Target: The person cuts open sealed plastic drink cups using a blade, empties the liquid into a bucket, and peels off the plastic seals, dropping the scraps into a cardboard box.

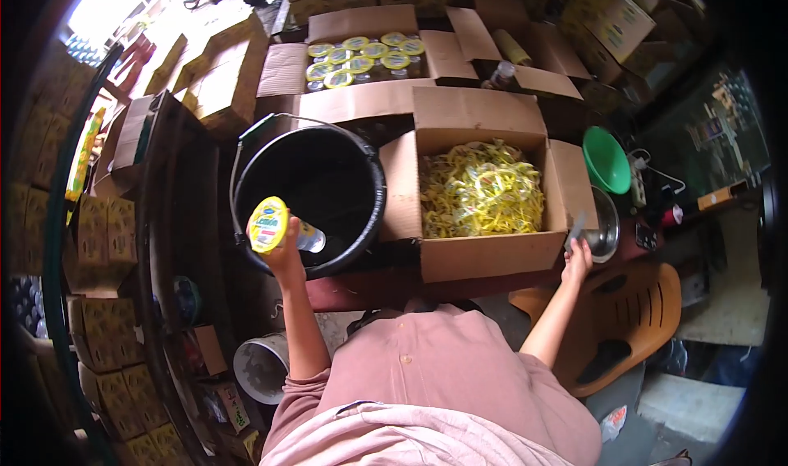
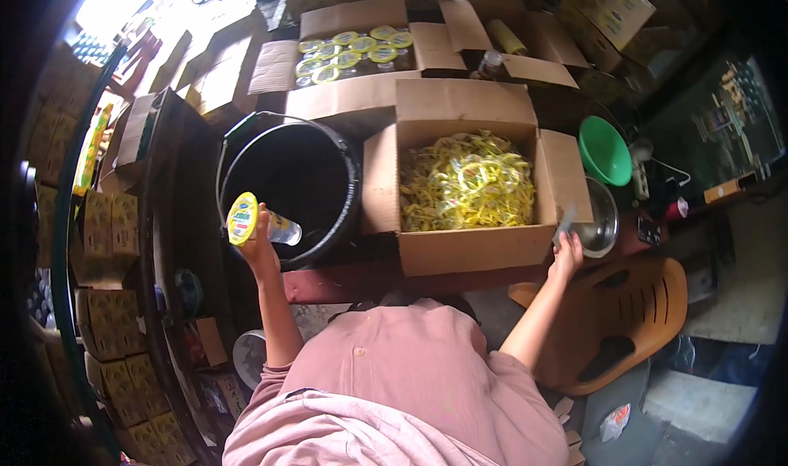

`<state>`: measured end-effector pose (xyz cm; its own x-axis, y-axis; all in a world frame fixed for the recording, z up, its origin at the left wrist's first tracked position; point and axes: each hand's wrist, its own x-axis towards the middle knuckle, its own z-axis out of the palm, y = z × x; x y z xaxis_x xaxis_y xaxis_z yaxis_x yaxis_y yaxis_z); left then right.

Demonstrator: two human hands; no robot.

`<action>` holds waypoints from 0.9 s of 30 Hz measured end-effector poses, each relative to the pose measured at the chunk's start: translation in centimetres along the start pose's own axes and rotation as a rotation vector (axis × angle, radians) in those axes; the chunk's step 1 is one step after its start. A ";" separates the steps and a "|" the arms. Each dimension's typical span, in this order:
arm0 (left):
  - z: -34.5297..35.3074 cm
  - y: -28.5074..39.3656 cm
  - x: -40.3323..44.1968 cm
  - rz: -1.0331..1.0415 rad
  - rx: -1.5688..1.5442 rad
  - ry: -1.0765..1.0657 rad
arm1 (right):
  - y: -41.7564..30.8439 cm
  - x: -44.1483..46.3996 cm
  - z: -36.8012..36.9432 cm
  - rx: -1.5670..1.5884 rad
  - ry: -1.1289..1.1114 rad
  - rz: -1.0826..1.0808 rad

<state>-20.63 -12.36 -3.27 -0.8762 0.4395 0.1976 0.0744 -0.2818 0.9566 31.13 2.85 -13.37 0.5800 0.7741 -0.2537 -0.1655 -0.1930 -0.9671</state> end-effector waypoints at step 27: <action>1.0 1.5 2.7 0.236 0.260 -0.313 | -12.3 -31.7 30.3 -0.365 -1.478 -1.108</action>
<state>-22.36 -10.70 -1.12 -0.6379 0.6367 0.4333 0.4064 -0.1996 0.8916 -9.36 -1.05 7.06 -0.8049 0.4102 0.4288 0.0234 0.7441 -0.6677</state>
